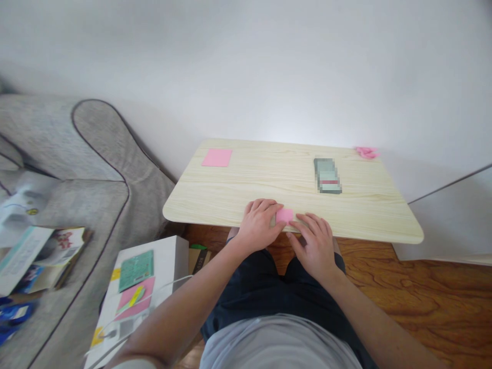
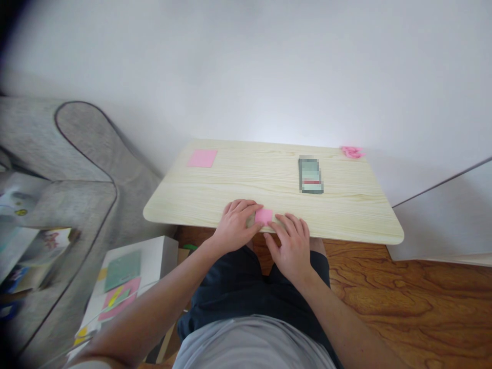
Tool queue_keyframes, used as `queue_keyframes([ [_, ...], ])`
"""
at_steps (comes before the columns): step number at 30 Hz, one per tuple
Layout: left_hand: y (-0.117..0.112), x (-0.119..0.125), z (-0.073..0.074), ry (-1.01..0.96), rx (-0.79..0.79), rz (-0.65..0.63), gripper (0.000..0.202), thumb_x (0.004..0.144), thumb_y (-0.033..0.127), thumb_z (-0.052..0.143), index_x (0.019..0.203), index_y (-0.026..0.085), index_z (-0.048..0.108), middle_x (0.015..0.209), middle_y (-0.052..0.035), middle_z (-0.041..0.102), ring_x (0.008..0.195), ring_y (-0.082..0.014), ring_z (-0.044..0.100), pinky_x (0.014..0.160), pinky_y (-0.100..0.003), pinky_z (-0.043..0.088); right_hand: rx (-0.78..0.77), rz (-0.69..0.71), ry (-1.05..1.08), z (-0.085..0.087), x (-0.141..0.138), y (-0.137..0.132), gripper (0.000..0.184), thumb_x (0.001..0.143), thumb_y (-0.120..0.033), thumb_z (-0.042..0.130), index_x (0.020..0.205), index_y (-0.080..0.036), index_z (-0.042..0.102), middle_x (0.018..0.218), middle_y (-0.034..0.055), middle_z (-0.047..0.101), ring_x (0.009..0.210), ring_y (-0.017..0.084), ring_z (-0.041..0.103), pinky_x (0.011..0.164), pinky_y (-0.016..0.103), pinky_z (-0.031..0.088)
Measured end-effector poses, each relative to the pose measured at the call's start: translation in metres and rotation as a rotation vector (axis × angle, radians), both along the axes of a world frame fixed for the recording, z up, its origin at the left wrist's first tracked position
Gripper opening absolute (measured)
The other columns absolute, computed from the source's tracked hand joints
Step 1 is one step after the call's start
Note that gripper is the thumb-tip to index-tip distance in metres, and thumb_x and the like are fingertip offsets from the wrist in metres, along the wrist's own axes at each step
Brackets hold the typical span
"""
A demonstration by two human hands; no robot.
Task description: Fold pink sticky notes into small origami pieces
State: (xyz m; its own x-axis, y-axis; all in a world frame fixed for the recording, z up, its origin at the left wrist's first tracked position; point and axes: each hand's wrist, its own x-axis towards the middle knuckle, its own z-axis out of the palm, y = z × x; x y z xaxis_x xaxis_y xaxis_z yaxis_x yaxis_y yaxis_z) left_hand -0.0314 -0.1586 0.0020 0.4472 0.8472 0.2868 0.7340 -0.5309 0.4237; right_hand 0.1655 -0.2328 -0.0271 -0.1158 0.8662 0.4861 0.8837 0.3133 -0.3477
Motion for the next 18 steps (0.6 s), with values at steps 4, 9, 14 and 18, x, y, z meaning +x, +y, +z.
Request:
queue_keyframes([
  [4,0.008,0.003,0.005,0.01,-0.045,-0.037,0.051,0.084,0.028,0.071,0.135,0.026,0.066,0.139,-0.0052,0.065,0.132,-0.0281,0.053,0.117,-0.047,0.038,0.009,0.0,0.062,0.0,-0.001,0.008,0.022,0.096,-0.031,0.068,0.116,-0.025,0.074,0.129,0.0076,0.071,0.129,0.029,0.057,0.112,0.049,0.041],
  [9,0.014,0.004,0.01,-0.002,-0.09,-0.068,0.042,0.079,0.026,0.073,0.121,0.026,0.07,0.135,-0.0041,0.066,0.131,-0.0283,0.053,0.116,-0.046,0.039,0.022,0.006,0.108,-0.001,-0.001,0.013,0.02,0.093,-0.029,0.07,0.113,-0.026,0.073,0.124,0.0075,0.072,0.123,0.03,0.06,0.108,0.05,0.043],
  [14,0.016,0.006,0.014,-0.033,-0.118,-0.086,0.035,0.08,0.023,0.07,0.115,0.026,0.068,0.127,-0.0031,0.07,0.127,-0.0289,0.055,0.111,-0.047,0.041,0.009,-0.021,0.175,0.006,0.004,0.023,0.026,0.092,-0.026,0.069,0.118,-0.023,0.068,0.12,0.0089,0.073,0.116,0.03,0.063,0.103,0.049,0.047],
  [18,0.018,0.006,0.014,-0.067,-0.128,-0.105,0.049,0.08,0.022,0.072,0.128,0.027,0.064,0.129,-0.0028,0.07,0.127,-0.0295,0.054,0.112,-0.048,0.039,-0.06,-0.08,0.166,0.011,0.008,0.035,0.031,0.089,-0.03,0.073,0.119,-0.024,0.071,0.122,0.0096,0.073,0.115,0.032,0.062,0.1,0.05,0.048],
])
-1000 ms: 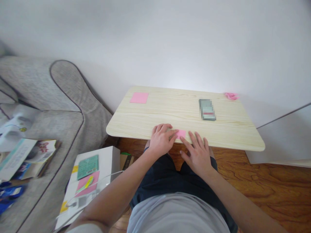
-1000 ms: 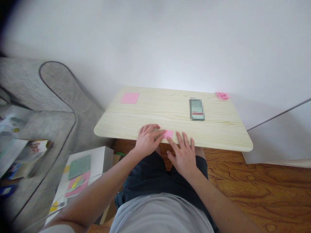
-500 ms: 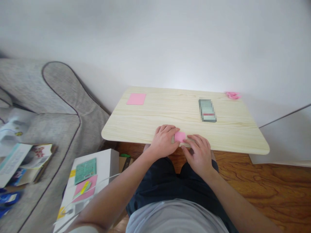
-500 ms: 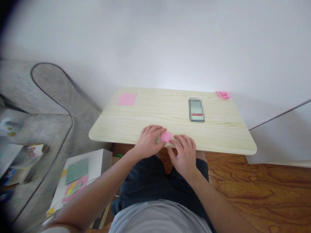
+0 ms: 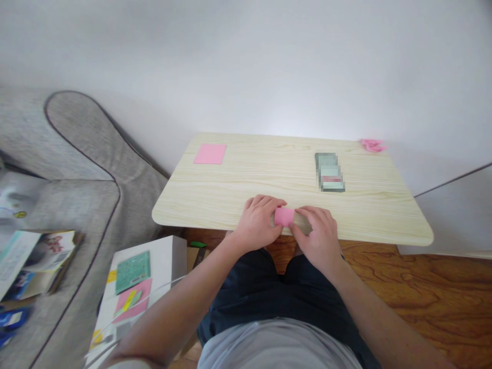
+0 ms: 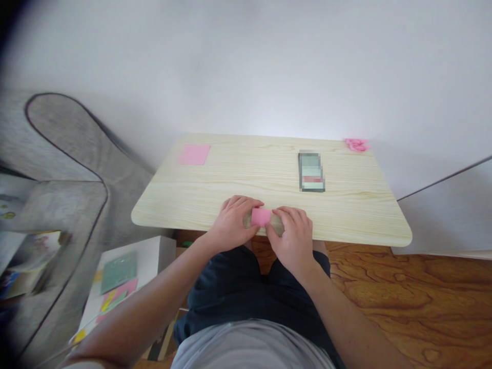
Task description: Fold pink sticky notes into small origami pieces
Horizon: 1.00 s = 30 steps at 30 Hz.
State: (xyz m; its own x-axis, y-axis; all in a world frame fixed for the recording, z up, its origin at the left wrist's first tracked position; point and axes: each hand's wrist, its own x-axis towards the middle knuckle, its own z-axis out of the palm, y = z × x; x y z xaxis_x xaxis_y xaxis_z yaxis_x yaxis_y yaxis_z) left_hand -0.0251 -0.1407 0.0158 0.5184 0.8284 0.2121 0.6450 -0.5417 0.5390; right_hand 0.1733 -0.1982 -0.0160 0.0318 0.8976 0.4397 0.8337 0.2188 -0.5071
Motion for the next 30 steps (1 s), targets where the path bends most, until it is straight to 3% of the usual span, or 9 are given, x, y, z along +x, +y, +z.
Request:
queue_keyframes([
  [7,0.003,0.001,-0.002,-0.051,0.029,-0.025,0.054,0.08,0.013,0.067,0.132,0.027,0.062,0.124,-0.0028,0.072,0.121,-0.0281,0.055,0.109,-0.047,0.039,-0.064,0.082,0.08,0.005,0.002,0.015,0.017,0.084,-0.026,0.077,0.1,-0.023,0.074,0.104,0.0059,0.075,0.1,0.028,0.062,0.09,0.045,0.05],
  [11,0.005,0.003,-0.006,-0.092,0.059,0.0,0.024,0.083,0.01,0.063,0.102,0.024,0.07,0.105,-0.0014,0.075,0.111,-0.0251,0.058,0.101,-0.043,0.041,-0.017,0.164,0.09,0.008,0.0,0.013,0.009,0.088,-0.017,0.071,0.093,-0.024,0.073,0.101,0.0039,0.077,0.098,0.026,0.062,0.09,0.043,0.049],
  [14,0.007,0.004,-0.011,-0.121,0.079,0.001,0.019,0.083,0.008,0.062,0.089,0.024,0.07,0.1,0.0001,0.076,0.11,-0.0232,0.059,0.099,-0.04,0.041,0.012,0.18,0.025,0.009,0.0,0.01,0.008,0.09,-0.019,0.07,0.093,-0.025,0.074,0.106,0.003,0.077,0.101,0.027,0.06,0.092,0.045,0.047],
  [24,0.011,-0.004,-0.02,-0.174,0.035,-0.041,0.023,0.082,0.006,0.063,0.091,0.025,0.073,0.102,0.001,0.078,0.109,-0.0203,0.066,0.107,-0.041,0.04,-0.016,0.199,-0.098,0.004,0.003,0.007,0.016,0.093,-0.028,0.072,0.109,-0.027,0.075,0.122,0.0034,0.076,0.112,0.03,0.058,0.099,0.049,0.045],
  [30,0.01,-0.004,-0.012,-0.387,-0.097,-0.007,0.011,0.09,0.021,0.066,0.099,0.023,0.073,0.102,-0.0023,0.077,0.102,-0.0198,0.069,0.1,-0.038,0.049,-0.004,0.24,0.088,0.008,-0.001,0.011,0.013,0.095,-0.023,0.067,0.105,-0.026,0.075,0.109,0.0041,0.078,0.113,0.027,0.065,0.101,0.046,0.047],
])
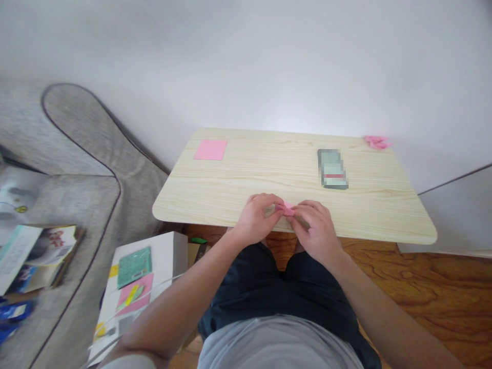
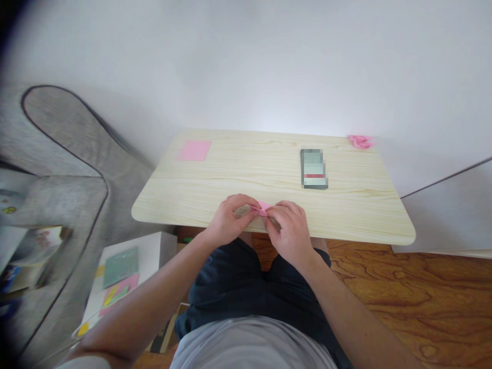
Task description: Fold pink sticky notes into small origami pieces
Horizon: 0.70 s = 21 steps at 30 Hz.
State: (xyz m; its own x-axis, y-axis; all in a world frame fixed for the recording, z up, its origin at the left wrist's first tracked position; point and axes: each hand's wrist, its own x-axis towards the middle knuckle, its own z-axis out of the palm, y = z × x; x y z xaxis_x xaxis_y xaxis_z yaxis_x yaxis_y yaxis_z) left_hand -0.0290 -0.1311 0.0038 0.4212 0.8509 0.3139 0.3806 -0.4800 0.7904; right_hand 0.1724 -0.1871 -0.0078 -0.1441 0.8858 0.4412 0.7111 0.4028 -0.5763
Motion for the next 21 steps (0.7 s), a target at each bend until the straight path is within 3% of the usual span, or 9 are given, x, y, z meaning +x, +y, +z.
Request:
queue_keyframes([
  [4,0.001,0.0,0.01,-0.218,-0.182,0.01,0.027,0.087,0.025,0.072,0.113,0.019,0.068,0.103,-0.0044,0.075,0.098,-0.0184,0.07,0.092,-0.033,0.053,-0.194,-0.053,0.299,0.01,-0.004,0.0,0.013,0.096,-0.036,0.068,0.1,-0.026,0.076,0.098,0.0029,0.078,0.092,0.023,0.072,0.086,0.038,0.054],
  [10,0.002,0.002,0.017,-0.281,-0.354,-0.086,0.015,0.089,0.029,0.071,0.097,0.016,0.072,0.093,-0.0046,0.076,0.086,-0.0164,0.068,0.081,-0.029,0.051,-0.401,-0.068,0.614,0.019,-0.006,0.001,0.023,0.091,-0.045,0.073,0.098,-0.024,0.075,0.095,0.0054,0.08,0.09,0.024,0.075,0.081,0.037,0.057],
  [17,-0.004,0.007,0.014,-0.44,-0.457,-0.078,0.019,0.089,0.033,0.072,0.099,0.018,0.068,0.073,0.0016,0.065,0.063,-0.0106,0.055,0.062,-0.025,0.04,-0.413,-0.009,0.873,0.019,-0.005,0.006,0.02,0.085,-0.037,0.081,0.098,-0.026,0.072,0.086,0.0012,0.078,0.078,0.02,0.073,0.075,0.034,0.057],
  [21,-0.005,0.007,0.014,-0.515,-0.448,-0.092,0.011,0.089,0.029,0.069,0.093,0.019,0.071,0.079,-0.0005,0.067,0.069,-0.0118,0.057,0.065,-0.026,0.042,-0.397,-0.015,0.904,0.019,-0.001,0.008,0.011,0.083,-0.029,0.081,0.093,-0.027,0.078,0.087,0.0001,0.079,0.078,0.018,0.072,0.077,0.034,0.057],
])
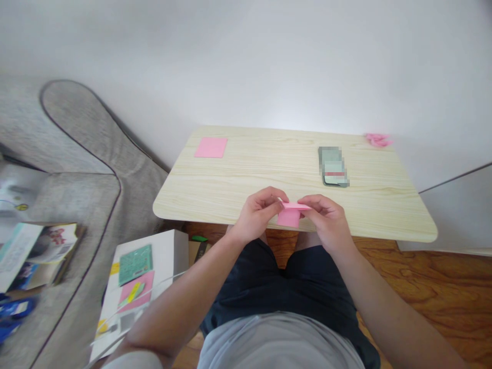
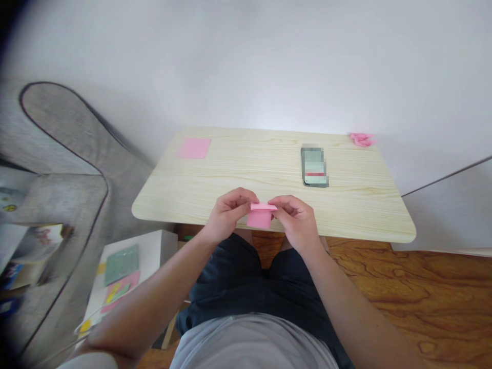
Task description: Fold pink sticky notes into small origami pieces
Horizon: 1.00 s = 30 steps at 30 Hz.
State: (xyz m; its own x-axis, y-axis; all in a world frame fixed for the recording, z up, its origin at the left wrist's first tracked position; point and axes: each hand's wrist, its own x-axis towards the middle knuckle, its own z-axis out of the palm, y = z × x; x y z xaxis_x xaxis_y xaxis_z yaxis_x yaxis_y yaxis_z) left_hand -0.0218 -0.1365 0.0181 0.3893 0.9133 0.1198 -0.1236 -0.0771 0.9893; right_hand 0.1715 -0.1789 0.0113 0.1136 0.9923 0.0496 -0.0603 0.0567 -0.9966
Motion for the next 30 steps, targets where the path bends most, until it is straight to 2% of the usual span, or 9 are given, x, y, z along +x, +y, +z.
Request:
queue_keyframes([
  [4,0.0,0.002,0.0,-0.03,0.035,0.059,0.009,0.087,0.026,0.069,0.088,0.019,0.074,0.086,-0.002,0.07,0.077,-0.0135,0.06,0.073,-0.028,0.047,-0.012,0.009,0.005,-0.003,0.003,0.001,0.009,0.085,-0.025,0.075,0.09,-0.027,0.081,0.084,0.0005,0.076,0.078,0.018,0.069,0.078,0.034,0.057],
  [8,-0.001,0.004,-0.002,0.002,0.043,0.101,0.012,0.089,0.028,0.067,0.087,0.019,0.073,0.083,-0.0021,0.069,0.075,-0.0142,0.06,0.072,-0.029,0.048,-0.101,0.068,0.141,-0.001,0.002,0.001,0.014,0.087,-0.033,0.072,0.096,-0.026,0.08,0.088,0.002,0.076,0.08,0.019,0.07,0.08,0.037,0.06],
  [12,-0.004,0.005,-0.006,0.071,0.109,0.139,0.012,0.093,0.025,0.063,0.092,0.02,0.073,0.087,-0.0022,0.07,0.076,-0.0138,0.06,0.072,-0.028,0.048,-0.287,0.134,0.244,0.004,-0.001,0.001,0.031,0.084,-0.043,0.08,0.108,-0.024,0.075,0.081,0.0011,0.075,0.068,0.017,0.07,0.067,0.032,0.061],
  [17,-0.006,0.005,-0.009,0.156,0.18,0.193,0.016,0.096,0.029,0.059,0.096,0.02,0.073,0.092,-0.0034,0.072,0.084,-0.0156,0.063,0.079,-0.03,0.051,-0.399,0.228,0.288,0.006,0.001,0.001,0.03,0.081,-0.046,0.083,0.086,-0.019,0.073,0.075,0.0037,0.075,0.059,0.015,0.069,0.057,0.027,0.057],
  [22,-0.007,0.0,-0.009,0.131,0.179,0.154,0.015,0.095,0.027,0.06,0.1,0.02,0.073,0.097,-0.0042,0.072,0.089,-0.0171,0.065,0.084,-0.032,0.052,-0.36,0.194,0.239,0.006,0.003,0.002,0.032,0.08,-0.047,0.085,0.092,-0.019,0.075,0.072,0.0026,0.074,0.061,0.014,0.068,0.058,0.025,0.056],
  [26,-0.008,-0.006,-0.004,0.192,0.245,0.129,0.018,0.089,0.023,0.066,0.105,0.022,0.074,0.103,-0.0043,0.073,0.096,-0.0189,0.065,0.09,-0.034,0.049,-0.247,0.15,0.069,0.005,0.005,0.004,0.032,0.085,-0.049,0.08,0.096,-0.02,0.077,0.075,0.0029,0.074,0.063,0.015,0.067,0.062,0.028,0.057],
  [28,-0.007,-0.007,-0.001,0.209,0.211,0.112,0.026,0.09,0.028,0.069,0.115,0.022,0.071,0.101,-0.0046,0.075,0.094,-0.0192,0.066,0.088,-0.034,0.049,-0.167,0.152,-0.067,0.007,0.006,0.005,0.03,0.088,-0.05,0.077,0.096,-0.021,0.078,0.077,0.003,0.075,0.066,0.016,0.068,0.065,0.03,0.057],
  [30,-0.005,-0.006,0.001,0.218,0.146,0.088,0.032,0.092,0.036,0.07,0.121,0.021,0.068,0.09,-0.0031,0.074,0.083,-0.0173,0.066,0.08,-0.032,0.048,-0.094,0.166,-0.213,0.009,0.007,0.004,0.028,0.091,-0.049,0.073,0.098,-0.022,0.079,0.081,0.0031,0.076,0.072,0.017,0.069,0.069,0.031,0.056],
])
